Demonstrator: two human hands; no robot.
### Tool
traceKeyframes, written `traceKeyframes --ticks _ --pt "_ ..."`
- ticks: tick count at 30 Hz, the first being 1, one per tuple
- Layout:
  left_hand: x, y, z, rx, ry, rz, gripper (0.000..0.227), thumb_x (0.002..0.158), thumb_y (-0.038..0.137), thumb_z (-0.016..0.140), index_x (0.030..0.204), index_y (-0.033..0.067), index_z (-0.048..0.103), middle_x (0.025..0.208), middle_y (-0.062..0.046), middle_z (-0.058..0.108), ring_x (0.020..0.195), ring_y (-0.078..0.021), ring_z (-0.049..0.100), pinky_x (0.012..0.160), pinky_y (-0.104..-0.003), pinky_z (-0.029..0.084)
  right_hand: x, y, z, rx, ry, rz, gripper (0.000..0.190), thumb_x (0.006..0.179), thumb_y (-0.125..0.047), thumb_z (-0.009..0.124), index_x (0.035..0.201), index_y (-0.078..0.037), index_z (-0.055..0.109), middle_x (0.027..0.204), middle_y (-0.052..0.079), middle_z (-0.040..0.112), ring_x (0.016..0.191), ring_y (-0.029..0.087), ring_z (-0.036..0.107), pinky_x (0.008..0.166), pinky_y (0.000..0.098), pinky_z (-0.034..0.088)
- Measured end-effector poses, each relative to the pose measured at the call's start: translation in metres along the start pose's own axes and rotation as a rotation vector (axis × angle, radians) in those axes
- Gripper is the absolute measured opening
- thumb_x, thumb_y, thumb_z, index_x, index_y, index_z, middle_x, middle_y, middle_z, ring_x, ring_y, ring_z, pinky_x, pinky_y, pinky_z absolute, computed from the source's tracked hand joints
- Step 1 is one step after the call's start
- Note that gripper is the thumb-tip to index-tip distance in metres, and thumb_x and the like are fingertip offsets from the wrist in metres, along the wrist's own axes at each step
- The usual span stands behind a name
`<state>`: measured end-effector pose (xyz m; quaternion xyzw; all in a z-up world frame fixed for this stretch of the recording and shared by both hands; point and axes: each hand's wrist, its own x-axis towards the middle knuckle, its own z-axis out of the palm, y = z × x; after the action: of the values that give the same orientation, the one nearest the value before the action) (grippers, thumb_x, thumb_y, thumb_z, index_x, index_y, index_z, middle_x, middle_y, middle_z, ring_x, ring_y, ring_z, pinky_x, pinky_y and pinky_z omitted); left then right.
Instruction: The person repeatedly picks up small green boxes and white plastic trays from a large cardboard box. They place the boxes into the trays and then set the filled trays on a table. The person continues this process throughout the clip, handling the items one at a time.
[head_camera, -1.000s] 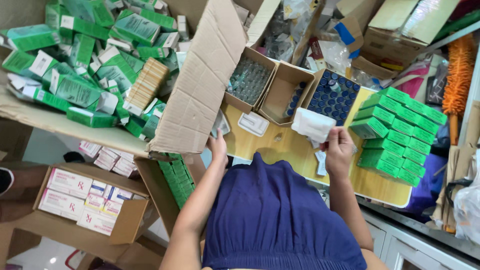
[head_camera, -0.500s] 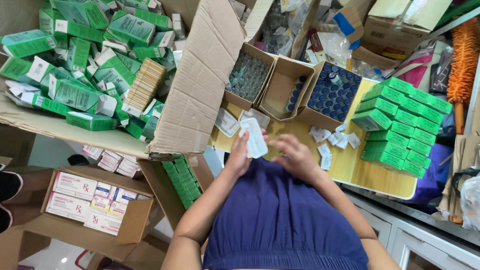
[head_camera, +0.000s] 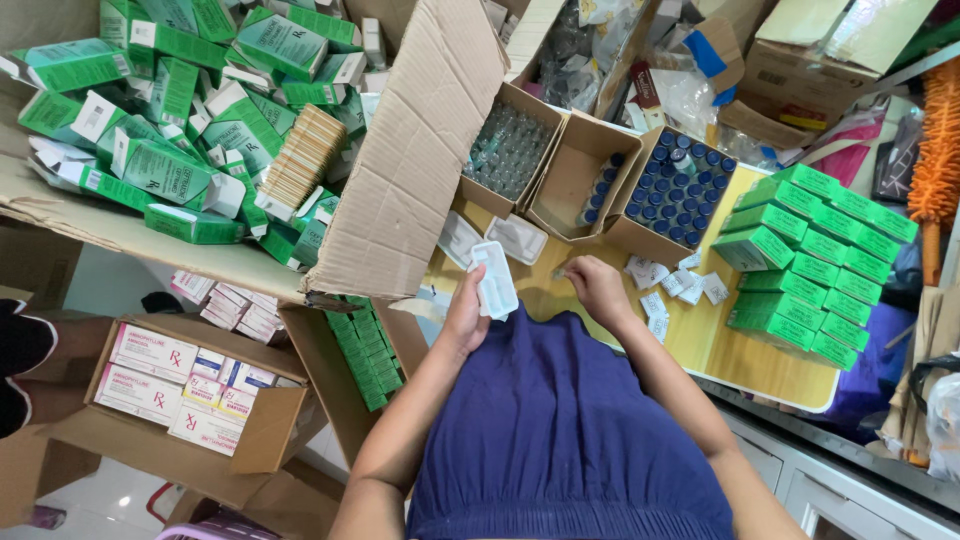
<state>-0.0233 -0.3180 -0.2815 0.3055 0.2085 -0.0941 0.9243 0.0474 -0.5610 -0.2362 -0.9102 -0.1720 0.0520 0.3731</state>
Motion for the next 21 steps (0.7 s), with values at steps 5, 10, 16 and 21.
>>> traceKeyframes --ticks 5,10,16,21 --pt "-0.009 0.02 0.033 0.152 0.001 0.093 0.059 0.102 0.026 0.049 0.159 0.0179 0.031 0.14 -0.006 0.057 0.12 -0.0194 0.062 0.098 -0.034 0.053 -0.004 -0.015 -0.045 0.514 -0.108 0.19 0.009 0.097 -0.003 0.066 0.106 -0.002 0.07 0.083 0.003 0.069 0.077 0.007 0.062 0.07 0.0226 0.051" --pt "-0.014 0.026 0.063 0.168 -0.187 -0.015 0.056 0.105 0.026 0.043 0.159 0.0147 0.031 0.135 -0.016 0.059 0.113 -0.0276 0.066 0.094 -0.038 0.055 0.001 -0.061 -0.085 0.502 -0.188 -0.008 0.01 0.094 0.002 0.066 0.104 0.001 0.069 0.091 0.005 0.068 0.083 0.011 0.063 0.073 0.0258 0.052" --pt "-0.023 0.025 0.082 0.211 -0.345 -0.109 0.05 0.108 0.029 0.041 0.154 0.0085 0.036 0.133 -0.017 0.06 0.11 -0.0285 0.07 0.094 -0.04 0.059 0.009 -0.111 -0.097 0.262 -0.202 -0.324 0.013 0.09 0.003 0.067 0.102 -0.001 0.068 0.099 0.01 0.071 0.091 0.025 0.07 0.08 0.0329 0.055" --pt "-0.032 0.037 0.094 0.133 -0.337 -0.185 0.046 0.104 0.025 0.048 0.146 0.0113 0.035 0.128 -0.015 0.061 0.104 -0.0304 0.072 0.082 -0.042 0.062 0.003 -0.126 -0.092 0.1 -0.011 -0.423 0.017 0.083 0.002 0.074 0.098 -0.005 0.072 0.111 0.012 0.07 0.094 0.027 0.063 0.083 0.0353 0.051"
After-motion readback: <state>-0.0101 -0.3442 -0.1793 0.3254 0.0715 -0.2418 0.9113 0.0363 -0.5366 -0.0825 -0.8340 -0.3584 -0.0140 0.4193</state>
